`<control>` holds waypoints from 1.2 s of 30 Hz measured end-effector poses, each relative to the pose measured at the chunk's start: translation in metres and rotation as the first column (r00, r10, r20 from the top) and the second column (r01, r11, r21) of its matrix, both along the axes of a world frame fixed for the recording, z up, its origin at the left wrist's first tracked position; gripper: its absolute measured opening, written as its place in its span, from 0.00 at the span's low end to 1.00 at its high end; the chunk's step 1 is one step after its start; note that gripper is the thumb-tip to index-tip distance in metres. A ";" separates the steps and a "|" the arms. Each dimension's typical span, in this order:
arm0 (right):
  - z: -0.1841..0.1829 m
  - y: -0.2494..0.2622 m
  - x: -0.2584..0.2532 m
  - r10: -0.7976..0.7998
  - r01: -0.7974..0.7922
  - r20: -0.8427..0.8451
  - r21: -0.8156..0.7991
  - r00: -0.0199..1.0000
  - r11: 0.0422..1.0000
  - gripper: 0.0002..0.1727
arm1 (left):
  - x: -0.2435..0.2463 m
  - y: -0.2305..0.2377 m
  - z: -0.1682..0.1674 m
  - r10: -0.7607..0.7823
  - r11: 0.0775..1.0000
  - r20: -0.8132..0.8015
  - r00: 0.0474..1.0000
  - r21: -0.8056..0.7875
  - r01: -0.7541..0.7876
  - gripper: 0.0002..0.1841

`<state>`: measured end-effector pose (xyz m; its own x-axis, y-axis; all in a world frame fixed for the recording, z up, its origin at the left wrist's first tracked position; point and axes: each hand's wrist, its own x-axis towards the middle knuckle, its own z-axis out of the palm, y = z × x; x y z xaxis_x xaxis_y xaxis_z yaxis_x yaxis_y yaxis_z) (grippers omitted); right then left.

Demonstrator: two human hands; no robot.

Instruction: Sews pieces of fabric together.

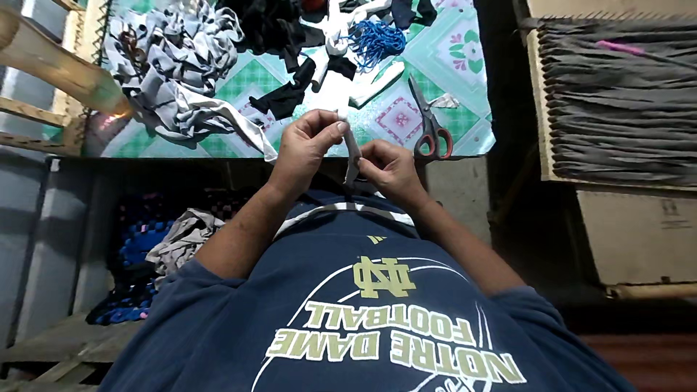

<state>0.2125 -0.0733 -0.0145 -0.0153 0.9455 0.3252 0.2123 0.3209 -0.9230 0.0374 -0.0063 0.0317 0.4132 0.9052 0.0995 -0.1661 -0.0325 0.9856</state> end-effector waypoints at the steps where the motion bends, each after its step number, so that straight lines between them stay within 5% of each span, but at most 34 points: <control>1: 0.000 0.000 0.001 -0.007 0.007 0.017 -0.013 1.000 1.000 0.05 | -0.001 0.001 0.001 0.020 1.000 -0.016 1.000 -0.008 -0.020 0.03; 7: -0.001 0.000 0.003 0.030 -0.029 0.024 -0.039 0.999 0.999 0.07 | 0.001 0.003 -0.002 0.012 0.990 -0.057 0.998 -0.142 -0.020 0.03; 13: 0.018 -0.014 0.025 0.027 -0.028 -0.013 -0.126 1.000 0.992 0.18 | -0.002 0.008 -0.006 0.066 0.988 -0.073 0.995 -0.133 -0.076 0.03; 23: 0.095 -0.046 0.079 -0.006 0.023 -0.051 0.345 0.999 0.938 0.12 | -0.007 0.013 -0.009 0.103 0.965 -0.042 0.994 -0.237 -0.110 0.04; 36: 0.101 -0.030 0.101 -0.102 0.135 -0.097 0.439 0.990 0.888 0.11 | -0.015 0.005 -0.013 -0.010 0.977 -0.038 0.999 -0.213 0.002 0.03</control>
<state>0.3138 -0.1037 0.0865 0.1255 0.6961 0.7069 0.2152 0.6765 -0.7043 0.0221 -0.0008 0.0189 0.4183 0.9015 -0.1111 -0.1276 0.1794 0.9755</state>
